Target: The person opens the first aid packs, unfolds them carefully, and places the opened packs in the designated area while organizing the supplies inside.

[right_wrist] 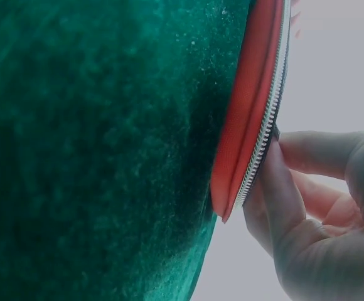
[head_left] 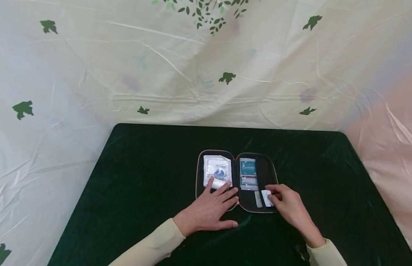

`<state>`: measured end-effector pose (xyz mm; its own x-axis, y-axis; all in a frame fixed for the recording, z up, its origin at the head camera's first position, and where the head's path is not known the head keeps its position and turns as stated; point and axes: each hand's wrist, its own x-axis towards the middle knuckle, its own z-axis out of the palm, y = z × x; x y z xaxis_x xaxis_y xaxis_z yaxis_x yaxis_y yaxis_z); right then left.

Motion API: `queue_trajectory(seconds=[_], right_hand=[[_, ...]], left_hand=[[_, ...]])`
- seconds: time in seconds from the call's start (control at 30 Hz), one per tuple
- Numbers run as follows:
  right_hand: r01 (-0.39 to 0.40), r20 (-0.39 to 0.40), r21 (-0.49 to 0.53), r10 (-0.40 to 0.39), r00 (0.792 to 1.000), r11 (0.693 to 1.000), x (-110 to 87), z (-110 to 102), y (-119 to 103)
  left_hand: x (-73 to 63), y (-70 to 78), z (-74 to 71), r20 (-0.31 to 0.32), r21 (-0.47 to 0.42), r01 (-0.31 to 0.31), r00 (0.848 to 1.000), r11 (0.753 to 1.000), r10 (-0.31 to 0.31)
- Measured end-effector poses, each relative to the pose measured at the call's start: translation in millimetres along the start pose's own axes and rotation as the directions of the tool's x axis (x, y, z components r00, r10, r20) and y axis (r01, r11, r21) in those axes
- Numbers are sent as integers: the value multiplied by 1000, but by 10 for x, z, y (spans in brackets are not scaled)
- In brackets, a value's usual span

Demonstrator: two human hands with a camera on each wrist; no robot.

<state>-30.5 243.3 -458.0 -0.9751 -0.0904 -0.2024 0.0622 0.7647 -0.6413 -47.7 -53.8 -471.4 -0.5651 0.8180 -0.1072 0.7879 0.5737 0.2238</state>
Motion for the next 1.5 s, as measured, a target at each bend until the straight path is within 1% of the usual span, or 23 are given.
queue_trajectory(seconds=[0.5, 0.8, 1.07, 1.27, 1.5], right_hand=[[10, 12, 45, -10, 1000, 999, 70, 97, -16], [19, -4, 1, -19, 1000, 1000, 69, 119, -64], [27, 1, 0, -27, 1000, 1000, 90, 123, -73], [39, -15, -24, -40, 999, 999, 90, 122, -86], [58, -11, 9, -58, 998, 998, 100, 149, -81]], left_hand=[[1, 0, -12, 10, -6, -1, 1000, 1000, 1], [-1, -1, -9, 2, 4, -5, 1000, 1000, 5], [-2, -1, -10, 7, 11, -2, 1000, 1000, 2], [-3, 0, -9, 8, 8, -5, 1000, 1000, 5], [-7, -5, -4, 5, 8, -7, 1000, 1000, 7]])
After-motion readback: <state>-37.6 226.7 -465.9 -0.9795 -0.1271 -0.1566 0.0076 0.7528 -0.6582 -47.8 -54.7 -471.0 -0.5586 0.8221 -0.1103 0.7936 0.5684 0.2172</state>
